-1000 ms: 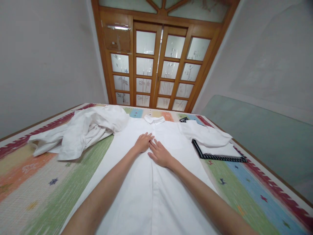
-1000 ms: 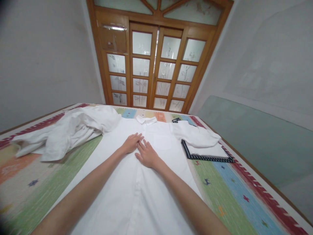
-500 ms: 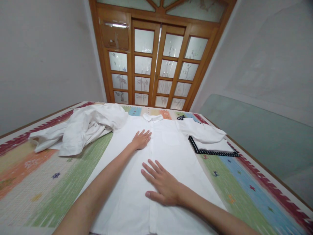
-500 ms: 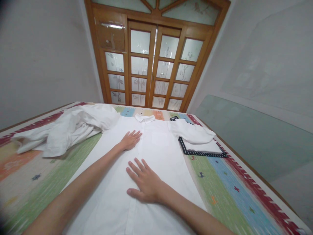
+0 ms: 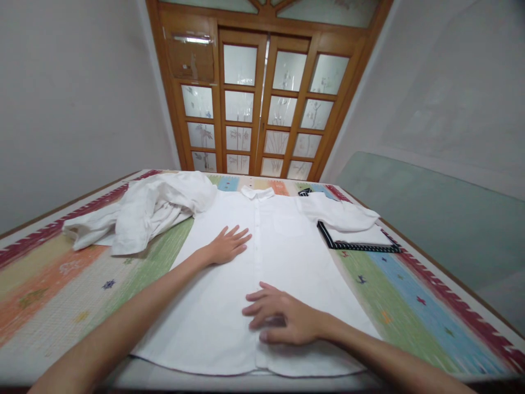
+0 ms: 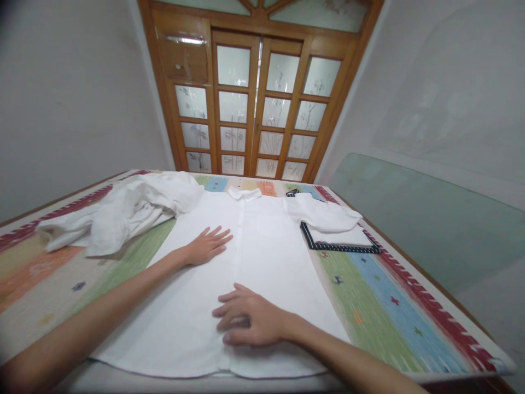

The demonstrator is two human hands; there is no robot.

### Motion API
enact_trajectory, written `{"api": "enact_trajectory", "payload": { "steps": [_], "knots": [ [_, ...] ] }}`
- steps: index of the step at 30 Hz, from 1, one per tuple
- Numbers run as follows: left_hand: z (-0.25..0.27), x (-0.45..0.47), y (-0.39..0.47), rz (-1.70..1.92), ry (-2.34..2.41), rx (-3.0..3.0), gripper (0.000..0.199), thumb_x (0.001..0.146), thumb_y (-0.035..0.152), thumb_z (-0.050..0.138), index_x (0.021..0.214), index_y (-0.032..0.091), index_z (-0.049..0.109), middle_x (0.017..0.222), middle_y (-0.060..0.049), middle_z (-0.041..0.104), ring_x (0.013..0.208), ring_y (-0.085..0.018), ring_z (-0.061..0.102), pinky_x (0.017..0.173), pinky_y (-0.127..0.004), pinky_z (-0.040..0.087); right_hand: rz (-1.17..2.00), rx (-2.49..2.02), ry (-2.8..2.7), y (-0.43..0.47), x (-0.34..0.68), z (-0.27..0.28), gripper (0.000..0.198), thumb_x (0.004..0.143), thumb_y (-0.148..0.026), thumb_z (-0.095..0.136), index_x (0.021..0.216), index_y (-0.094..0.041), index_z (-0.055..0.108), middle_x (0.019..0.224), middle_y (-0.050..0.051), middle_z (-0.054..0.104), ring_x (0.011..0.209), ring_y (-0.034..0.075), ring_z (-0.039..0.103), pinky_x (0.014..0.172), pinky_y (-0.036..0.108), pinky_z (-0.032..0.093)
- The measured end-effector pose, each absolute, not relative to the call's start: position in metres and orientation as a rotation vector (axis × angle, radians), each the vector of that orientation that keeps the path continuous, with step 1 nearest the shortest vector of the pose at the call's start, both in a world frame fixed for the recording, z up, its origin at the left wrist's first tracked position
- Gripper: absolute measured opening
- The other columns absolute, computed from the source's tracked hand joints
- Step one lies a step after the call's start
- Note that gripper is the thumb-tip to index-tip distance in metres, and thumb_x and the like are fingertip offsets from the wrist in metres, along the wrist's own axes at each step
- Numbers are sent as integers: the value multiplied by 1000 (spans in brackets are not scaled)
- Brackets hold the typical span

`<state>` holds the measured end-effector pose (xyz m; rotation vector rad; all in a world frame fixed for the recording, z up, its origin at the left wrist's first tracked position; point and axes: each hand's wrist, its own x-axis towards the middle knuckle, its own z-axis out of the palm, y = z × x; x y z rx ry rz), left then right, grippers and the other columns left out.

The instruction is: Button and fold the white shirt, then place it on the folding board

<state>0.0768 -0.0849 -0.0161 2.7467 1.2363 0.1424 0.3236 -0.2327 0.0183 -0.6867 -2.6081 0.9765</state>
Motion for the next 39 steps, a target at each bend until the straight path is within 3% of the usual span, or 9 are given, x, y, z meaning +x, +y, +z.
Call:
{"api": "enact_trajectory", "payload": {
  "steps": [2, 4, 6, 11, 14, 19, 24, 33, 39],
  "knots": [
    [-14, 72, -99, 122, 1150, 2773, 50, 103, 45, 26, 152, 38, 26, 160, -1, 26, 150, -25, 15, 118, -54, 10, 975, -851, -2373, -212, 320, 16, 25, 91, -38, 56, 91, -24, 76, 96, 5, 76, 97, 20, 67, 91, 34, 48],
    [-12, 70, -114, 137, 1079, 2793, 49, 102, 46, 27, 151, 39, 28, 160, 0, 27, 150, -25, 15, 119, -53, 10, 803, -1095, -2190, -189, 316, 13, 21, 87, -31, 58, 75, -20, 71, 77, 4, 72, 73, 17, 64, 73, 29, 49],
    [-9, 70, -129, 172, 1013, 2812, 49, 102, 47, 29, 150, 40, 31, 159, 0, 28, 149, -26, 16, 119, -53, 10, 666, -1281, -2123, -164, 310, 10, 18, 85, -26, 59, 71, -19, 67, 69, 2, 69, 64, 15, 60, 65, 26, 45],
    [-4, 72, -167, 199, 941, 2799, 56, 100, 50, 35, 152, 32, 30, 160, -6, 25, 149, -31, 17, 119, -55, 11, 395, -1597, -2129, -119, 293, 7, 18, 81, -32, 64, 69, -18, 65, 68, 5, 68, 64, 17, 59, 61, 27, 38],
    [0, 71, -184, 273, 903, 2750, 54, 99, 47, 39, 150, 29, 37, 156, -6, 36, 147, -26, 26, 120, -50, 15, 337, -1659, -2211, -107, 287, 6, 18, 79, -33, 65, 70, -18, 66, 71, 7, 70, 67, 19, 61, 61, 27, 37],
    [4, 73, -188, 481, 963, 2551, 34, 96, 32, 48, 124, 27, 66, 137, -5, 61, 131, -22, 50, 114, -42, 32, 287, -1714, -2269, -104, 285, 9, 20, 81, -31, 61, 74, -15, 71, 75, 12, 73, 72, 21, 64, 62, 28, 38],
    [9, 86, -170, 581, 1190, 2431, 27, 87, 18, 52, 99, 21, 75, 112, -7, 73, 107, -22, 62, 99, -37, 45, 269, -1786, -2306, -106, 281, 13, 31, 83, -39, 59, 79, -11, 74, 75, 16, 73, 73, 24, 66, 62, 29, 39],
    [8, 114, -131, 668, 1480, 2313, 30, 81, 12, 51, 94, 16, 77, 87, -6, 73, 84, -19, 63, 82, -29, 48, 143, -1833, -2371, -102, 276, 10, 46, 81, -46, 57, 88, -5, 76, 90, 24, 74, 84, 29, 69, 64, 29, 42],
    [1, 128, -117, 629, 1457, 2374, 32, 83, 17, 53, 104, 18, 77, 81, -6, 67, 82, -19, 60, 82, -30, 46, 363, -1614, -2252, -98, 292, 1, 23, 78, -32, 61, 72, -14, 73, 73, 10, 74, 70, 18, 64, 63, 25, 39]
  ]
}}
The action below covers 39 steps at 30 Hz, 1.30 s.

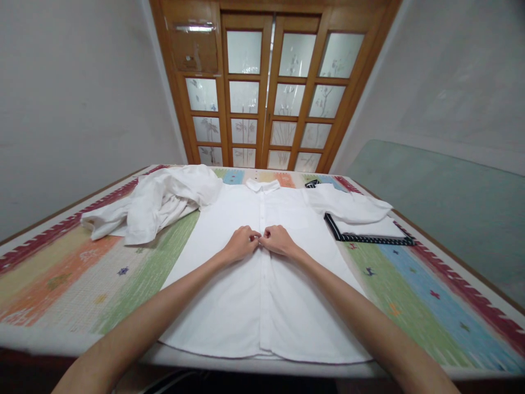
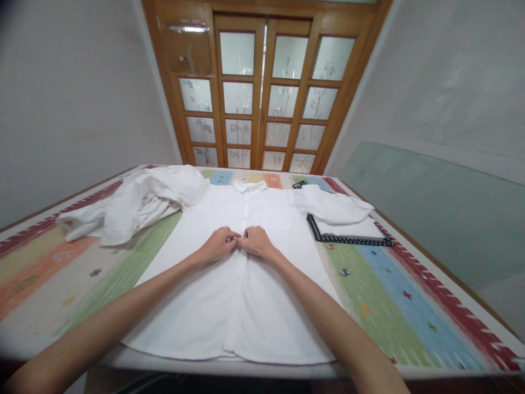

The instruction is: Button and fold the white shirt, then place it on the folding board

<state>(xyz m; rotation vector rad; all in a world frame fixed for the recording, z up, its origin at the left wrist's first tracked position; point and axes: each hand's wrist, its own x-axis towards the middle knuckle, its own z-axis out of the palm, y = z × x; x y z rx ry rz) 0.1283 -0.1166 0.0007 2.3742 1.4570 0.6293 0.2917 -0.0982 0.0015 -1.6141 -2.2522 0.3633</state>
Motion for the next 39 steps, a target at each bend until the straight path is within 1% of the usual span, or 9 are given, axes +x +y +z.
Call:
{"api": "enact_trajectory", "payload": {
  "steps": [4, 7, 11, 15, 18, 23, 28, 35, 39],
  "knots": [
    [-1, 133, -116, 665, 1413, 2385, 34, 84, 19, 52, 106, 23, 77, 77, -4, 62, 79, -18, 58, 79, -29, 45, 733, -1394, -2028, -94, 306, -11, 19, 76, -19, 56, 58, -16, 63, 53, -1, 62, 56, 12, 55, 58, 21, 38],
    [-1, 134, -116, 712, 1378, 2366, 32, 84, 19, 53, 102, 25, 78, 77, -3, 61, 78, -17, 57, 77, -28, 44, 876, -1282, -1913, -93, 310, -16, 17, 74, -20, 58, 58, -17, 59, 49, -5, 56, 51, 10, 50, 55, 20, 36],
    [-2, 135, -113, 738, 1330, 2343, 25, 79, 17, 56, 88, 22, 79, 76, -3, 62, 76, -17, 57, 73, -27, 43, 829, -1252, -1897, -94, 309, -15, 20, 69, -31, 68, 59, -17, 58, 50, -6, 54, 51, 9, 45, 52, 21, 31],
    [-4, 136, -106, 752, 1287, 2320, 20, 74, 13, 58, 81, 18, 76, 75, -2, 63, 74, -16, 58, 71, -26, 44, 843, -1267, -1882, -94, 307, -14, 16, 67, -25, 66, 57, -18, 57, 50, -6, 53, 51, 9, 45, 51, 21, 31],
    [-5, 137, -100, 737, 1268, 2308, 16, 71, 12, 59, 79, 16, 72, 77, -2, 63, 74, -16, 59, 70, -26, 44, 842, -1298, -1850, -94, 307, -13, 13, 66, -20, 62, 56, -18, 56, 48, -6, 53, 50, 9, 46, 51, 21, 32],
    [-5, 136, -96, 700, 1223, 2264, 7, 75, 17, 61, 80, 17, 65, 77, -1, 63, 75, -17, 59, 72, -28, 45, 833, -1311, -1797, -98, 306, -11, 13, 67, -16, 57, 55, -19, 54, 47, -5, 54, 51, 10, 48, 53, 21, 34],
    [-7, 133, -99, 728, 1139, 2252, 8, 79, 14, 54, 82, 19, 61, 78, -1, 62, 75, -17, 57, 72, -29, 46, 827, -1308, -1822, -101, 306, -7, 16, 66, -12, 50, 52, -19, 53, 46, -5, 54, 49, 10, 48, 54, 21, 36],
    [-9, 135, -105, 807, 1155, 2218, 9, 78, 15, 52, 82, 19, 60, 79, -3, 62, 77, -18, 57, 74, -31, 46, 856, -1272, -1881, -102, 310, -11, 4, 61, -15, 56, 60, -18, 58, 52, -6, 55, 52, 10, 47, 54, 20, 36],
    [-7, 135, -105, 825, 1173, 2156, 9, 77, 15, 54, 80, 18, 62, 77, -2, 64, 74, -17, 57, 72, -29, 45, 881, -1234, -1899, -103, 312, -12, 4, 61, -17, 56, 64, -19, 58, 54, -6, 53, 52, 9, 46, 52, 20, 36]
  ]
}}
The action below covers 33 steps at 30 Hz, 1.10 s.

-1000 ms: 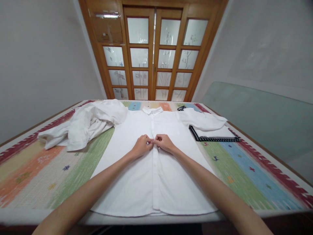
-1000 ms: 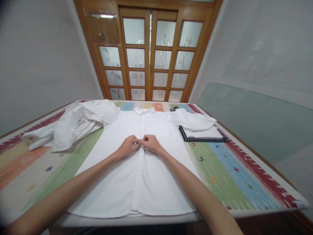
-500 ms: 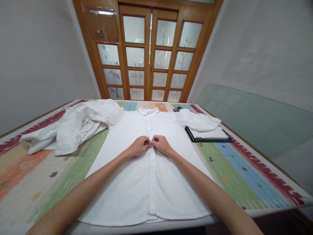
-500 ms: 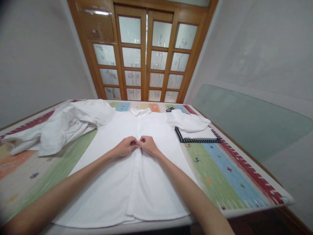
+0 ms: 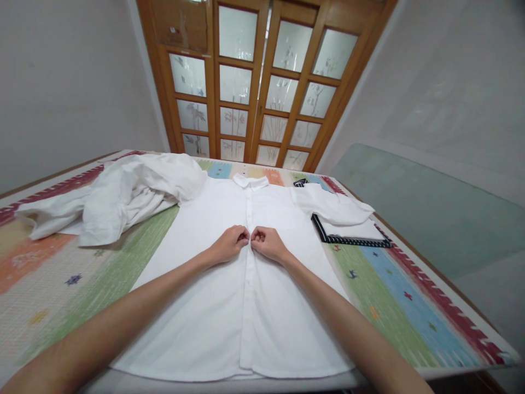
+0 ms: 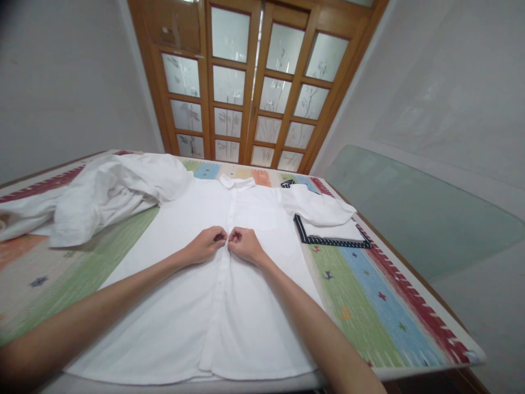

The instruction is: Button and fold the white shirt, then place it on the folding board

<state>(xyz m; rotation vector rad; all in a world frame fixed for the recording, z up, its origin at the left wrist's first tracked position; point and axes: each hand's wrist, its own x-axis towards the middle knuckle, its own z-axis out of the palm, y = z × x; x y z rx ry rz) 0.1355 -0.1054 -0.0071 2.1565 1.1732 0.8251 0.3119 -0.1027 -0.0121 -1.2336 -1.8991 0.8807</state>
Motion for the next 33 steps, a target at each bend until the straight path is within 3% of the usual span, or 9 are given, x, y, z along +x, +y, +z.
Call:
{"api": "enact_trajectory", "payload": {
  "steps": [16, 23, 33],
  "knots": [
    [0, 134, -104, 850, 1291, 1964, 11, 66, 21, 61, 70, 16, 70, 64, 0, 66, 60, -12, 56, 60, -23, 42, 910, -1227, -1899, -105, 313, -14, 9, 62, -19, 54, 66, -18, 62, 53, -5, 52, 51, 9, 44, 50, 20, 34],
    [2, 136, -105, 772, 1308, 1943, 24, 73, 32, 58, 64, 15, 72, 62, -1, 68, 63, -15, 60, 60, -23, 42, 938, -1208, -1887, -104, 314, -18, 7, 63, -17, 56, 66, -18, 62, 52, -5, 51, 49, 8, 43, 48, 20, 34],
    [-2, 135, -106, 800, 1272, 1900, 20, 71, 29, 59, 64, 14, 70, 64, -1, 68, 61, -13, 57, 58, -22, 40, 934, -1235, -1890, -105, 316, -13, 7, 65, -17, 59, 66, -17, 65, 52, -4, 55, 49, 9, 45, 49, 20, 36]
  ]
}}
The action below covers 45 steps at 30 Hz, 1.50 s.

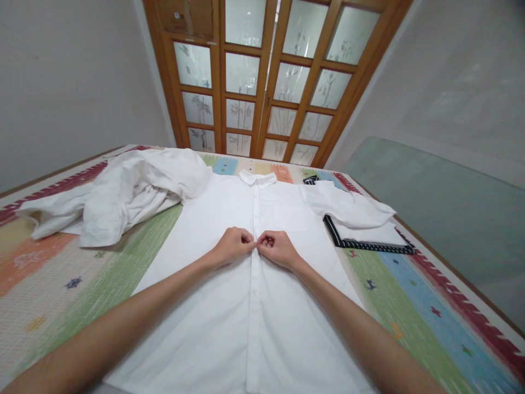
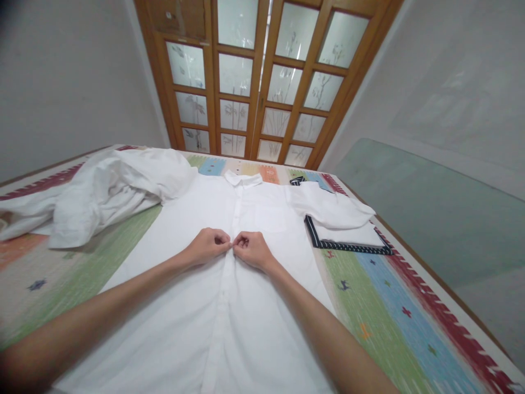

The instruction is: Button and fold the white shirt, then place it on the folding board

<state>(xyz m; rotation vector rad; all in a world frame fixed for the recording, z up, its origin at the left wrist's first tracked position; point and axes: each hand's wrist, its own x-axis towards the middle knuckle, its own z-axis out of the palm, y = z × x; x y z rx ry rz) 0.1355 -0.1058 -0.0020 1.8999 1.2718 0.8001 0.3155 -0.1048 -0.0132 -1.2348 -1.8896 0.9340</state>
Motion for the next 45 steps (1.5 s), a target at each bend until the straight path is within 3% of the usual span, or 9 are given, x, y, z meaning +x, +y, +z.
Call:
{"api": "enact_trajectory", "payload": {
  "steps": [13, 24, 35, 45],
  "knots": [
    [-2, 138, -108, 816, 1349, 1826, 17, 68, 24, 61, 58, 15, 71, 67, -2, 73, 66, -15, 65, 61, -22, 44, 891, -1188, -1939, -106, 319, -17, 8, 70, -18, 60, 70, -17, 68, 54, -3, 57, 50, 9, 48, 50, 20, 38],
    [1, 138, -108, 800, 1437, 1611, 12, 64, 23, 66, 64, 15, 75, 59, -2, 71, 60, -15, 64, 54, -22, 42, 938, -1186, -1907, -106, 319, -18, 9, 71, -21, 61, 70, -17, 68, 54, -3, 57, 50, 9, 48, 50, 20, 38],
    [-12, 137, -101, 984, 1363, 1705, 7, 60, 20, 74, 54, 17, 71, 80, -3, 68, 68, -12, 62, 63, -23, 49, 971, -1223, -1915, -106, 319, -16, 11, 78, -25, 62, 73, -16, 68, 61, -1, 65, 54, 10, 53, 53, 21, 40],
    [-2, 134, -99, 871, 1414, 1744, 8, 62, 20, 72, 54, 19, 73, 84, -2, 69, 76, -13, 64, 73, -23, 49, 972, -1271, -1899, -109, 315, -11, 9, 77, -22, 61, 71, -17, 66, 59, -2, 64, 53, 10, 52, 53, 21, 38]
  ]
}}
